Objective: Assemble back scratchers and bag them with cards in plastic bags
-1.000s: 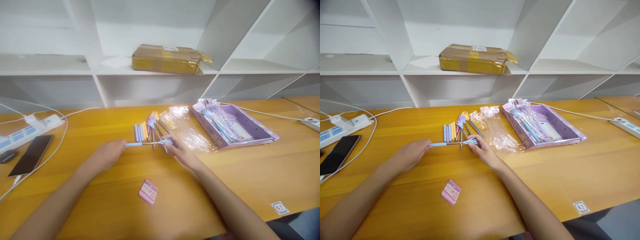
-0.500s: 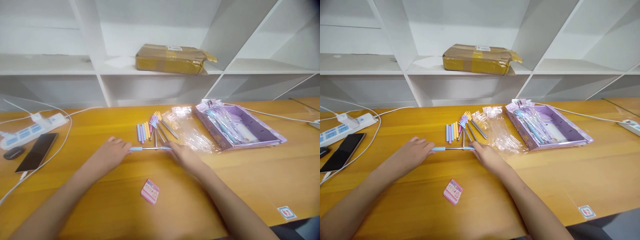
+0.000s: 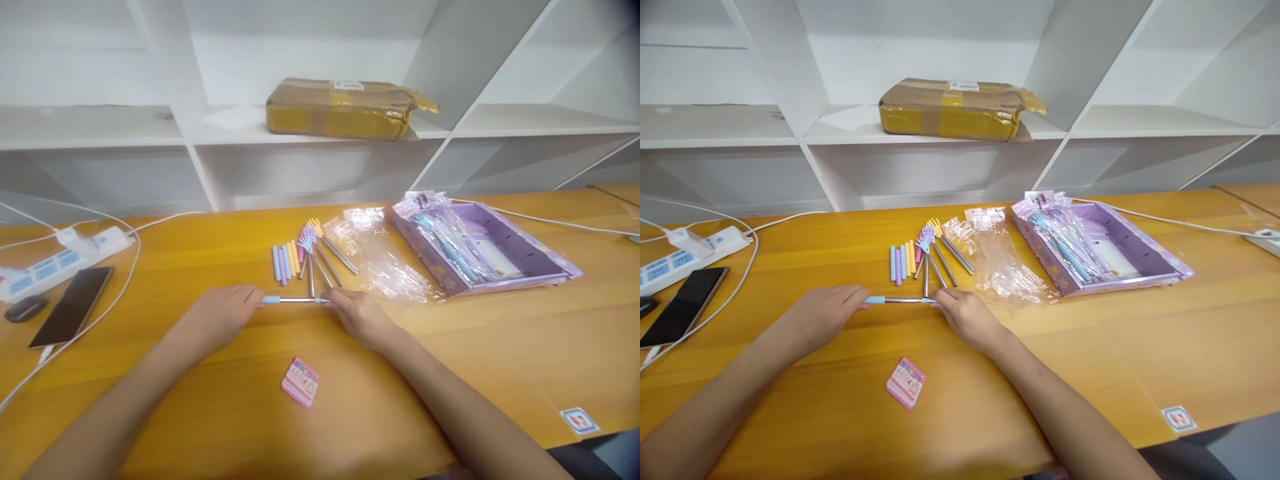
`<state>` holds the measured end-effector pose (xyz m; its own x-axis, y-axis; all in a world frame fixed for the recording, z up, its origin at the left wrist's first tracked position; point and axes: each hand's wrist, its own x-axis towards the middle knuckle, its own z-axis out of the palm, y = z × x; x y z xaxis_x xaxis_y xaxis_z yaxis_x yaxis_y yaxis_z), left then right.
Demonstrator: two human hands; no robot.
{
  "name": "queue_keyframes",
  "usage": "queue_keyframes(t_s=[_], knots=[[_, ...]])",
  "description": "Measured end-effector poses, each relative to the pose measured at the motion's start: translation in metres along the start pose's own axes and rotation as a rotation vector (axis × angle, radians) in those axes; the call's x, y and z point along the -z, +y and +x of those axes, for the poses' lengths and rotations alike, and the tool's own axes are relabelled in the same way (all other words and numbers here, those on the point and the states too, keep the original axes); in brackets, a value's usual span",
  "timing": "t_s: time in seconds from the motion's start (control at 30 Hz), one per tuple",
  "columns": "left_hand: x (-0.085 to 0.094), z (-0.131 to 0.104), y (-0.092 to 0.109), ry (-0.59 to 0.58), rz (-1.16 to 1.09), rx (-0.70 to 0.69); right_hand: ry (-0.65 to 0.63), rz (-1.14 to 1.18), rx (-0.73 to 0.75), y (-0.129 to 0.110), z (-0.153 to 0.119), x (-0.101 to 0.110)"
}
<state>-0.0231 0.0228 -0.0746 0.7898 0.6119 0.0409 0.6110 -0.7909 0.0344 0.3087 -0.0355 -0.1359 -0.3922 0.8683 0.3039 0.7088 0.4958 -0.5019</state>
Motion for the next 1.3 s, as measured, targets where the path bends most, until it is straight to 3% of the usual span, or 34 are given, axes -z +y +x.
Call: queue_keyframes(t_s=[0.97,1.3], knots=[[-0.024,0.004,0.013,0.031,0.067,-0.067,-0.041,0.053,-0.008,-0.012,-0.004,-0.009],[-0.029,-0.001,0.016,0.253,0.272,-0.252,-0.046,-0.047,0.065,-0.011,-0.008,-0.02]])
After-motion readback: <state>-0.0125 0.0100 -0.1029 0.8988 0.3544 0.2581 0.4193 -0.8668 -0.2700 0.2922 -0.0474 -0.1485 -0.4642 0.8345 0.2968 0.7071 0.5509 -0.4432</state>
